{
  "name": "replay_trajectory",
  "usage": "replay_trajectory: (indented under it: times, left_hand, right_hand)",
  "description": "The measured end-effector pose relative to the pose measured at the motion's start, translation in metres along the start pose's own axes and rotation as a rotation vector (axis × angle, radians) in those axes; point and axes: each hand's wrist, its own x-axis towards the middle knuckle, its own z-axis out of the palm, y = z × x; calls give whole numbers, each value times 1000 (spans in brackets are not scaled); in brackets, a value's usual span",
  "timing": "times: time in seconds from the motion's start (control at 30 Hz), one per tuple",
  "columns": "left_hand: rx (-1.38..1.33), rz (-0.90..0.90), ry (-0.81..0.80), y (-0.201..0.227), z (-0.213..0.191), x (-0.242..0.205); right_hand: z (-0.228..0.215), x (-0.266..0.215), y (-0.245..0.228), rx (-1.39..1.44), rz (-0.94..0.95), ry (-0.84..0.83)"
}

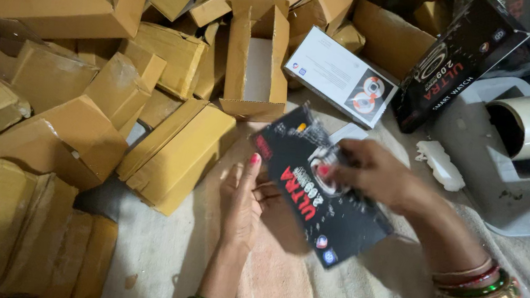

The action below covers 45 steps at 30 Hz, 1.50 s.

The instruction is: The person packs smart watches into small cardboard boxes. They place a smart watch box inside a larger shipping box, close the flaps, and seal the box with packing tape using a tape dispenser.

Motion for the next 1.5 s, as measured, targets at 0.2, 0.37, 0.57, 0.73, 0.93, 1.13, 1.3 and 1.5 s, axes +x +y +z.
replay_trajectory:
  times: [0.2, 0.37, 0.57, 0.73, 0.93, 1.13, 1.3, 1.5]
  left_hand:
    - [230, 25, -53, 5, 6, -7]
    - [311, 30, -135, -16, -6, 3]
    - [457, 134, -127, -34, -8, 3]
    - [541, 267, -50, -25, 22, 7]
    - [424, 394, -274, -20, 107, 73]
    - [323, 181, -334, -36, 232, 196]
    - [376, -55, -42, -60, 326, 295]
    - [332, 35, 10, -75, 348, 328]
  right_hand:
    - [-29, 0, 8, 542, -158, 358]
    - [-38, 7, 12, 1025, -127, 441]
    - [-40, 18, 31, 488, -14, 471]
    - [-33, 19, 51, 100, 63, 147]
    - [-36, 33, 56, -261, 123, 44]
    - [-34, 28, 43, -242, 193, 2]
    - [-33, 24, 37, -297, 161, 14]
    - [-38, 20, 36, -212, 110, 21]
